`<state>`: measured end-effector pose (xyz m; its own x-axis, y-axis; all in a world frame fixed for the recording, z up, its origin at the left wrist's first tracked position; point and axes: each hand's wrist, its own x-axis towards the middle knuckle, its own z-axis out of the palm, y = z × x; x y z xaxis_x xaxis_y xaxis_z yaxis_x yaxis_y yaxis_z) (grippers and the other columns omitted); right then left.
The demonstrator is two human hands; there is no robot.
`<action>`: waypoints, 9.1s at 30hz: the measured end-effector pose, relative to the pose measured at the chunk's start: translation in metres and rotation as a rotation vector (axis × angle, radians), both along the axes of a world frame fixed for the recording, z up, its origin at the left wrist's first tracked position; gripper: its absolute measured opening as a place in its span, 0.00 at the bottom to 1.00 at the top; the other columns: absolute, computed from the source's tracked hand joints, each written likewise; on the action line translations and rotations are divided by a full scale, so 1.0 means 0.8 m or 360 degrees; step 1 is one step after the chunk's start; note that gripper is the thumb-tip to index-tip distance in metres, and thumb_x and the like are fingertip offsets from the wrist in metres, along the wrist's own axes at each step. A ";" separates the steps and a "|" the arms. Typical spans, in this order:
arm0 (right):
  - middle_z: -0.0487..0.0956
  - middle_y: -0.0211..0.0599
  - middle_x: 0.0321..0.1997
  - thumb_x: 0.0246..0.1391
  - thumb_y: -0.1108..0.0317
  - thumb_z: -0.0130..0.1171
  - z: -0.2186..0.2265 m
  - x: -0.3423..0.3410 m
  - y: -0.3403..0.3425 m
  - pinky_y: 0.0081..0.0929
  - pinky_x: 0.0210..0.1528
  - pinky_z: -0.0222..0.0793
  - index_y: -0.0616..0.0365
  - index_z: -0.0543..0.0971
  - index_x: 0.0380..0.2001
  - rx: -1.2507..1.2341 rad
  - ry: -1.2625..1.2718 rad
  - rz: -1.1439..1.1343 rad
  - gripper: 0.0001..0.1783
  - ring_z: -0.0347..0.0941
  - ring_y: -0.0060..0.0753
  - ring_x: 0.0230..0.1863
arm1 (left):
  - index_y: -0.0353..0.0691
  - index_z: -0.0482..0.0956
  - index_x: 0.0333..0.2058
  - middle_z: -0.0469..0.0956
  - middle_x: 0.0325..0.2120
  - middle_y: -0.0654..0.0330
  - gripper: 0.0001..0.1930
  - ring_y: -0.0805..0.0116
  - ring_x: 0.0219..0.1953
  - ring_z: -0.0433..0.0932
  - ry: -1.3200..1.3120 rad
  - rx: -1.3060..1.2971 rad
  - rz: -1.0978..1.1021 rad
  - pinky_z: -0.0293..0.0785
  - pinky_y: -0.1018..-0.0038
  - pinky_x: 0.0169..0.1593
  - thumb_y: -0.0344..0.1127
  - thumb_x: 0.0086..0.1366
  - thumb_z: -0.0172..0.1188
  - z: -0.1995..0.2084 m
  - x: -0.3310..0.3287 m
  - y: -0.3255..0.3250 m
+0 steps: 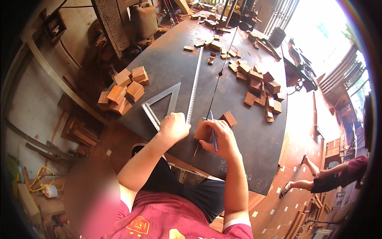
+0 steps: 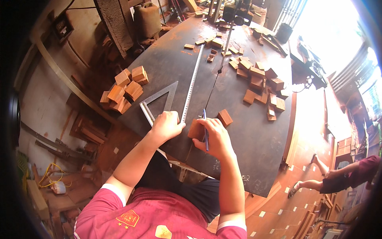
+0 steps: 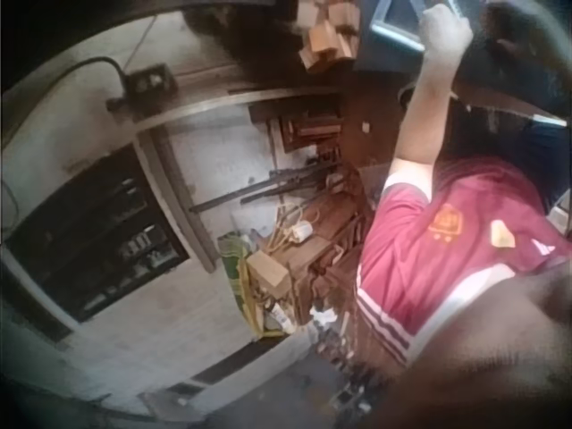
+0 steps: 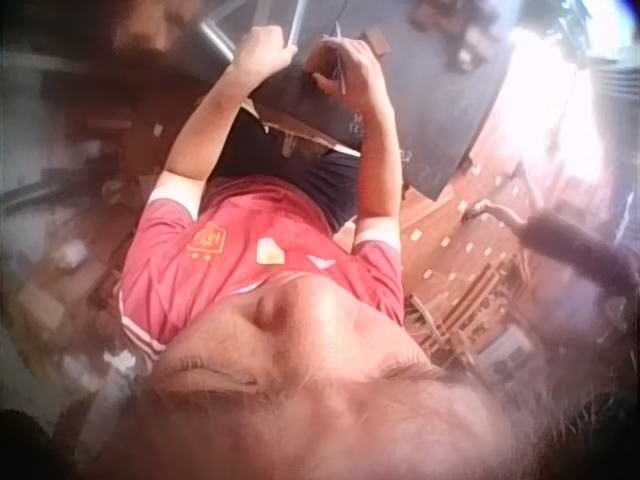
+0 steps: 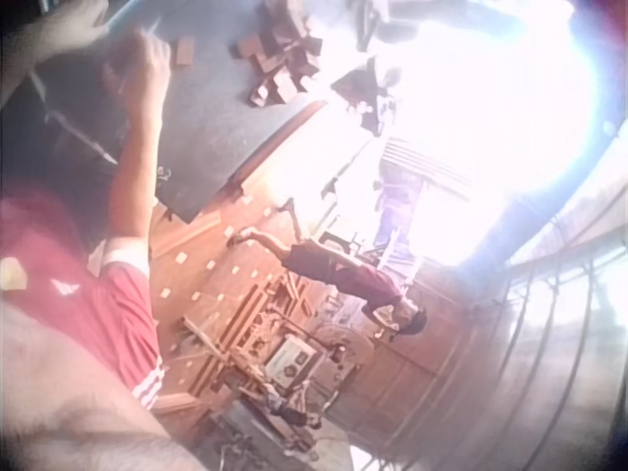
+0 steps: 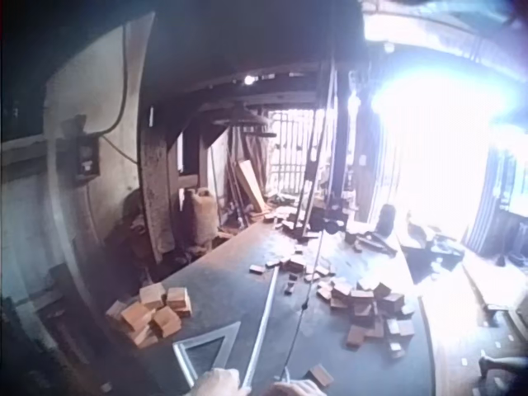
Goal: The person measures and marks small wooden blocks on a workbench using a metal ruler and a set square, then draws lines with a pen. The marked blocks are placed aside after each marking.
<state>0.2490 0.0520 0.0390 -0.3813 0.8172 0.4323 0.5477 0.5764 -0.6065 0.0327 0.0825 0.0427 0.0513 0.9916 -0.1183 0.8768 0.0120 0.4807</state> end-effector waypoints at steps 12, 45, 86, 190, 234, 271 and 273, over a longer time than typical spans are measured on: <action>0.80 0.42 0.49 0.37 0.63 0.74 0.009 0.001 -0.004 0.42 0.55 0.73 0.57 0.77 0.50 -0.0093 -0.0092 0.0001 0.33 0.75 0.50 0.52 | 0.33 0.84 0.26 0.84 0.23 0.50 0.13 0.61 0.28 0.85 -0.0232 -0.0119 -0.0073 0.80 0.68 0.37 0.39 0.54 0.72 -0.009 -0.019 0.015; 0.80 0.43 0.48 0.38 0.51 0.80 0.010 0.001 -0.007 0.43 0.58 0.69 0.56 0.79 0.50 -0.0107 -0.0187 0.0276 0.36 0.74 0.51 0.54 | 0.29 0.82 0.36 0.84 0.28 0.57 0.08 0.77 0.22 0.78 -0.1504 -0.0661 0.0215 0.75 0.81 0.27 0.28 0.64 0.67 -0.004 -0.083 -0.091; 0.79 0.45 0.44 0.34 0.55 0.80 0.000 -0.002 0.000 0.45 0.55 0.69 0.57 0.78 0.45 -0.0051 -0.0120 0.0294 0.34 0.73 0.54 0.51 | 0.30 0.82 0.37 0.81 0.25 0.61 0.08 0.79 0.19 0.76 -0.1525 -0.0436 0.0070 0.72 0.81 0.22 0.29 0.63 0.66 -0.040 -0.069 -0.086; 0.81 0.35 0.23 0.44 0.78 0.67 -0.024 -0.056 -0.011 0.21 0.30 0.72 0.64 0.76 0.21 -0.0785 0.0482 0.0317 0.08 0.76 0.19 0.26 | 0.32 0.85 0.41 0.83 0.28 0.64 0.10 0.83 0.24 0.77 -0.1536 -0.0362 -0.0137 0.74 0.83 0.28 0.31 0.63 0.69 -0.035 -0.074 -0.088; 0.79 0.30 0.25 0.49 0.80 0.65 -0.035 -0.057 -0.006 0.18 0.27 0.66 0.63 0.74 0.22 -0.0835 0.0665 0.0053 0.09 0.70 0.13 0.27 | 0.31 0.85 0.42 0.84 0.28 0.62 0.11 0.81 0.28 0.79 -0.1602 -0.0486 -0.0069 0.76 0.81 0.31 0.31 0.64 0.68 -0.035 -0.074 -0.089; 0.79 0.33 0.21 0.48 0.74 0.68 -0.040 -0.056 -0.004 0.22 0.27 0.68 0.64 0.76 0.21 -0.0824 0.0691 0.0091 0.10 0.72 0.15 0.25 | 0.30 0.84 0.42 0.85 0.30 0.62 0.10 0.82 0.25 0.78 -0.1641 -0.0495 -0.0073 0.74 0.83 0.26 0.30 0.64 0.67 -0.036 -0.072 -0.089; 0.79 0.32 0.22 0.50 0.74 0.68 -0.042 -0.054 -0.008 0.21 0.27 0.68 0.63 0.76 0.22 -0.0943 0.0870 0.0049 0.10 0.72 0.15 0.25 | 0.30 0.84 0.41 0.84 0.30 0.62 0.10 0.82 0.24 0.78 -0.1654 -0.0520 -0.0037 0.74 0.82 0.25 0.30 0.64 0.68 -0.038 -0.071 -0.089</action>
